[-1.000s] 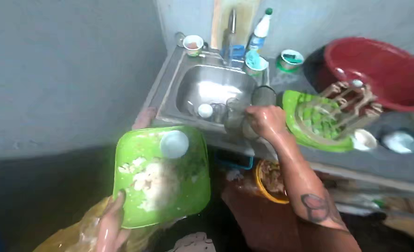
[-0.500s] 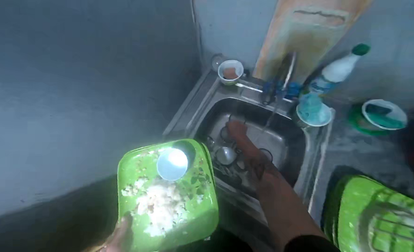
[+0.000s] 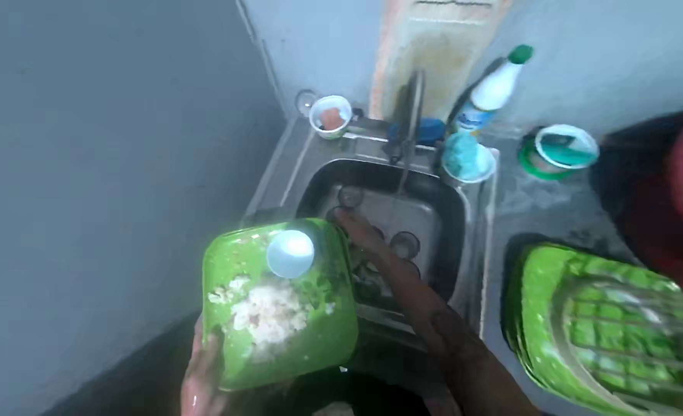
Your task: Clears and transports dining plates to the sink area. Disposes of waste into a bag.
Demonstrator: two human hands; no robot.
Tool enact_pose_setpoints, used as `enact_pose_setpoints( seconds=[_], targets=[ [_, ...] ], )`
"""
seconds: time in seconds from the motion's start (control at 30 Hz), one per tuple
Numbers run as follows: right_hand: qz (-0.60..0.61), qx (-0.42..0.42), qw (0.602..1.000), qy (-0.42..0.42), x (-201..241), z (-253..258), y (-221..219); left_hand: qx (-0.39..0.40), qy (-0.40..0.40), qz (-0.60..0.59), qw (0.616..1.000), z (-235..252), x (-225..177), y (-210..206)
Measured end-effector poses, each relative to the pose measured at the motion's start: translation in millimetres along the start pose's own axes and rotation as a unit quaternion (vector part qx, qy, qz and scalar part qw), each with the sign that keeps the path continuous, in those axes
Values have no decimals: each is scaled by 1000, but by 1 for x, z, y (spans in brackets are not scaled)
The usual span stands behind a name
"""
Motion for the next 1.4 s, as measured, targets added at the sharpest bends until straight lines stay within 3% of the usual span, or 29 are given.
enact_pose_setpoints(
  seconds=[0.07,0.13,0.27,0.37,0.53,0.67,0.83,0.93,1.03,1.23,1.4],
  targets=[
    [236,34,969,-69,-16,-41,-15,61,-19,30,998,20,1,-8],
    [331,-15,940,-79,-21,-68,-19,102,-23,59,993,37,-1,-17],
    [320,-170,929,-79,-35,-97,-3,155,1,105,982,53,-7,-47],
    [316,-243,913,-86,-52,-123,8,226,-24,144,963,58,-11,-74],
    [433,-345,830,-66,-81,-159,25,288,-14,194,938,51,-11,-114],
    [432,-409,804,-6,-92,-190,34,317,-43,268,909,48,-10,-135],
    [378,-500,779,-8,-105,-212,41,389,43,171,904,37,3,-151],
    [421,-509,750,-11,-101,-221,43,387,65,129,911,33,6,-148],
    [412,-506,758,-11,-104,-231,49,384,77,76,917,38,1,-135],
    [422,-565,709,-6,-122,-244,82,353,17,4,936,62,-45,-83],
    [472,-546,693,-5,-133,-247,90,209,-50,3,977,73,-81,-41]
  ],
)
Point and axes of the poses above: each hand's wrist, its own z-axis towards the middle knuckle, its own y-axis out of the back of the hand, x = y × z, the point moved 6 cm from there along z, towards the middle knuckle, and after that the axes turned 7 degrees about -z, right-handed, at the moved point
